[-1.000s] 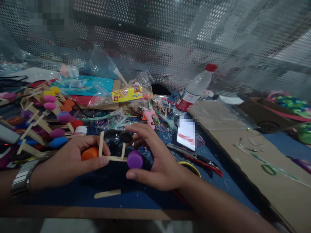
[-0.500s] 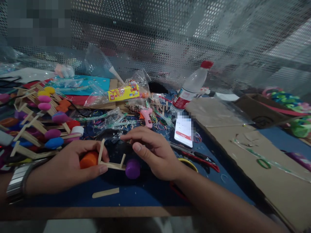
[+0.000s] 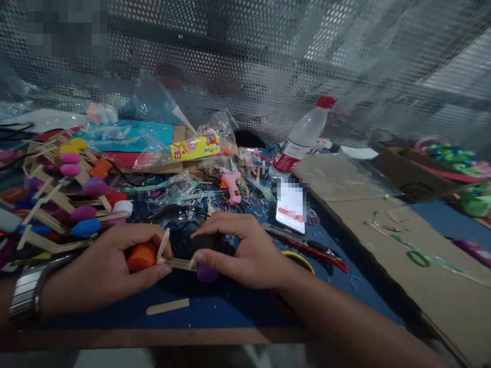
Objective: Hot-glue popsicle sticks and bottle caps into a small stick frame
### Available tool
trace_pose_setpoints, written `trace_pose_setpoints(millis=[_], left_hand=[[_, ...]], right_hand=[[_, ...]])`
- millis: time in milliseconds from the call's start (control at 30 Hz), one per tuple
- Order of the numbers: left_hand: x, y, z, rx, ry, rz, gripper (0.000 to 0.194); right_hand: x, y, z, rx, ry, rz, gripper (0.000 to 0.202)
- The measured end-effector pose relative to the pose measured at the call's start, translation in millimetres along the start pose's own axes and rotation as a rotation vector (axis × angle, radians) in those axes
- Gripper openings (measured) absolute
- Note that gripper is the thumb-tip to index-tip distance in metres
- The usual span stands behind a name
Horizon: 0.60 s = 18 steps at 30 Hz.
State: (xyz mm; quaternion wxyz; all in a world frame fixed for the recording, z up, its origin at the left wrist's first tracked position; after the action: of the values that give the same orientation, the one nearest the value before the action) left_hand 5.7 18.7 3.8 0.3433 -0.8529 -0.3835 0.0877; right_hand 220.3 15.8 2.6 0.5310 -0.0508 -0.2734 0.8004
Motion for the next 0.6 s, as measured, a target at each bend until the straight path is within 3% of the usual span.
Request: trace_pose_setpoints(millis=[267,433,600], left_hand=[[-0.2,-0.6,0.9,-0.024,-0.007,-0.029,0.008],[-0.2,-1.0,4.3,0.021,-0.006,-0.048,0.007],[0.0,0.8,4.8,0.096,0.015,-0.005,0.005]], right_hand=[[-1.6,-4.0,-0.3,-0.036,-0.018,-0.024,0.035],[-1.6,-3.1,-2.1,-0.068,-0.015,0.003,0.031],[-2.6,-3.7,-0.5,-0.059,-0.061,-0.009,0.04]])
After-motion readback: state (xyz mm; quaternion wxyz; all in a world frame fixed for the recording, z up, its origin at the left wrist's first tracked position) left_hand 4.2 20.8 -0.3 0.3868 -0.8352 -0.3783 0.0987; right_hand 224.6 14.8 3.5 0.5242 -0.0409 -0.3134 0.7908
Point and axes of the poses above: each hand's wrist, its own x-axis towards the middle knuckle, its own y-axis out of the palm, z = x × y, the point moved 3 cm from there along x, towards the middle knuckle, and after that the axes turned 11 degrees about y, right-handed, at the moved point
